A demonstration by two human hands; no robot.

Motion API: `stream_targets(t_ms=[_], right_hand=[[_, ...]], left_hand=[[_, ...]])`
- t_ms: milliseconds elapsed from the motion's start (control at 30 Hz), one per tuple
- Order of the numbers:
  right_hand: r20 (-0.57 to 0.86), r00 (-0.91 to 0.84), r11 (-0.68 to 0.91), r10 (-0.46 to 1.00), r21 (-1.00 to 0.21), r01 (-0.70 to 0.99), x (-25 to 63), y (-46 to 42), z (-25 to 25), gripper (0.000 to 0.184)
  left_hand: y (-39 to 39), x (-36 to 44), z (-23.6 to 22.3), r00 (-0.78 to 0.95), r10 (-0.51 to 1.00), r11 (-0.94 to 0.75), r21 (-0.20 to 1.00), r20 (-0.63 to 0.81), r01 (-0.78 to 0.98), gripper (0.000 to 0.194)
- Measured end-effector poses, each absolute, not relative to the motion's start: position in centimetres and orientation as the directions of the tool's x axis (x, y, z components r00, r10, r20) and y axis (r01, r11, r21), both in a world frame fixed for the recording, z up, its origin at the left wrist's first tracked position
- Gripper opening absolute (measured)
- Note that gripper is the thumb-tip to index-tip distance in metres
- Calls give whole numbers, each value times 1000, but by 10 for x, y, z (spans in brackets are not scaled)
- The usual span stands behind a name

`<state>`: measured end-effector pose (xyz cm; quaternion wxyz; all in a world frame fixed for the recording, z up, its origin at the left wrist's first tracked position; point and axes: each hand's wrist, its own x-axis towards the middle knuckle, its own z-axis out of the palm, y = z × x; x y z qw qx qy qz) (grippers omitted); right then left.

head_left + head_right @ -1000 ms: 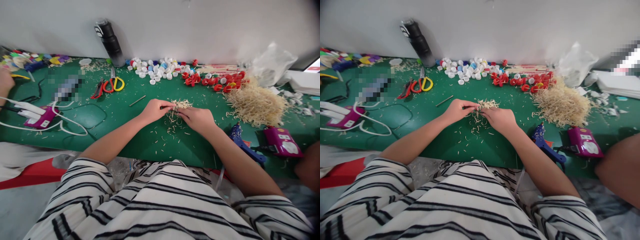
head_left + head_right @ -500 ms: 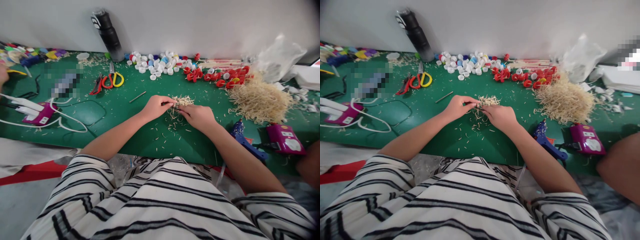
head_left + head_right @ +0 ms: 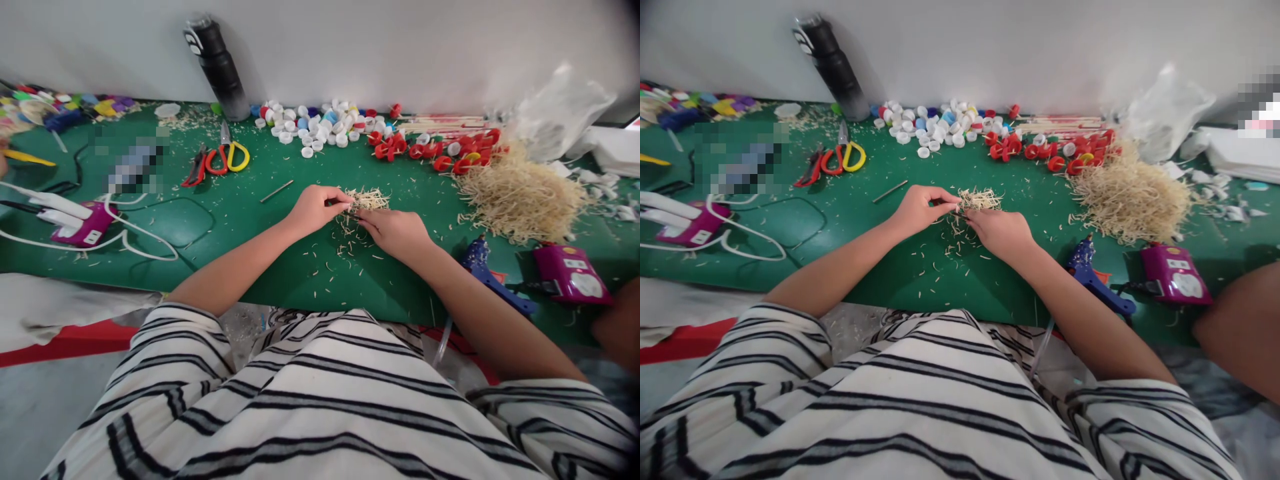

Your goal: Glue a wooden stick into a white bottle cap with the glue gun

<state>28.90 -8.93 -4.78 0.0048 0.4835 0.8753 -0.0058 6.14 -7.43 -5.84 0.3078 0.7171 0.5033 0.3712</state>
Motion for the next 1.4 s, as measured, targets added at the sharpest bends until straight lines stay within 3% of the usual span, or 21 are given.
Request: stream_targets(t_ms=[233, 500, 733, 967, 1400], right_hand=[[-52, -576, 578, 816, 84, 812, 294, -93, -53, 52], [39, -554, 552, 832, 58, 832, 290, -90, -52, 50], [-56, -591, 593, 805, 108, 798, 294, -96, -55, 52], [15, -554, 550, 832, 112, 828, 291, -94, -51, 56], [-47, -585, 586, 809, 130, 800, 293, -95, -56, 54]], left_hand=[[-75, 61, -60, 221, 949, -305, 823, 223, 480, 15], [-71, 62, -63, 210, 947, -316, 820, 242, 477, 13], [-74, 64, -63, 201, 949, -311, 822, 243, 477, 10], [-73, 65, -62, 194, 952, -303, 823, 237, 480, 6], [-71, 64, -65, 191, 956, -290, 804, 222, 519, 5]])
